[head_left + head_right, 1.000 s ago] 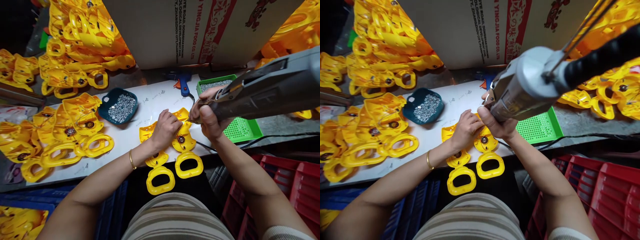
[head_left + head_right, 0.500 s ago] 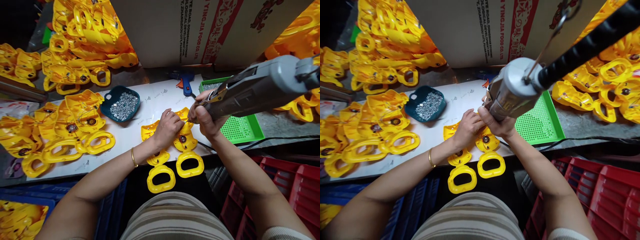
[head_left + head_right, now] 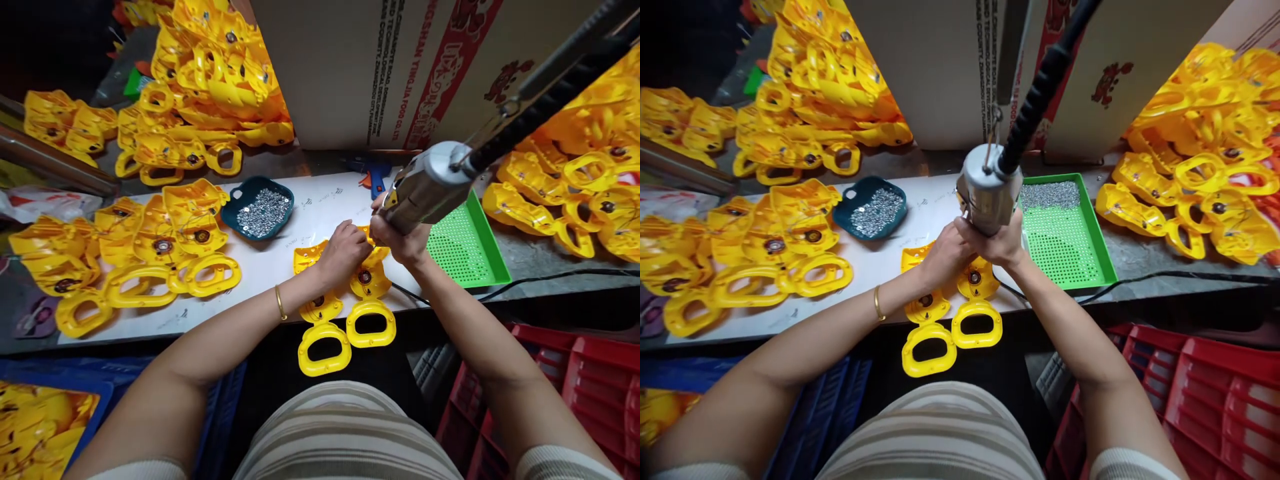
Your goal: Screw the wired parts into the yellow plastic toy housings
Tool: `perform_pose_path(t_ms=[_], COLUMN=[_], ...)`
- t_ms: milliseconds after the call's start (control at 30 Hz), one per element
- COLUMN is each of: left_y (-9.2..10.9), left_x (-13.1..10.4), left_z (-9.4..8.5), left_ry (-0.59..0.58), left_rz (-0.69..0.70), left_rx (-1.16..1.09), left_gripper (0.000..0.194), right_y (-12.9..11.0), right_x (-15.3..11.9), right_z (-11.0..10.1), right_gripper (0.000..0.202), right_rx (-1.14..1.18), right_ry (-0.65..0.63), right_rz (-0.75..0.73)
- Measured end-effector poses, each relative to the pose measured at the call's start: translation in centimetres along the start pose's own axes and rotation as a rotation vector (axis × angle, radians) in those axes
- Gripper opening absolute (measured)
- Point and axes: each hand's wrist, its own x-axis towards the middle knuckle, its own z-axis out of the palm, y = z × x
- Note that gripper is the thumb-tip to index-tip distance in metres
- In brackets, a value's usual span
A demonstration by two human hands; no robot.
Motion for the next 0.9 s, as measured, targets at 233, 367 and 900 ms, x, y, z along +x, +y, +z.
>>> perform_pose_path(t_ms=[233, 367, 900], left_y=[0.9, 1.2, -2.2], left_x=[-2.7, -8.8, -8.3], left_z=[-5.0, -7.6, -5.6], left_ry=[-0.012, -0.049, -0.136], left_rz=[-0.024, -0.165, -0.145], left_rx=[-0.026, -0.018, -0.054], left_gripper=[0.023, 0.059, 0.086], right_y=[-4.0, -5.1, -7.1], right_x=[-1.9, -3.9, -8.3], right_z=[-1.8, -3.4, -4.0], right_gripper=[0.034, 0.032, 0.034], right_rx=[0.099, 0.09, 0.043], right_ry=[0.187, 0.249, 0.302], right_rz=[-0.09, -0.018, -0.011])
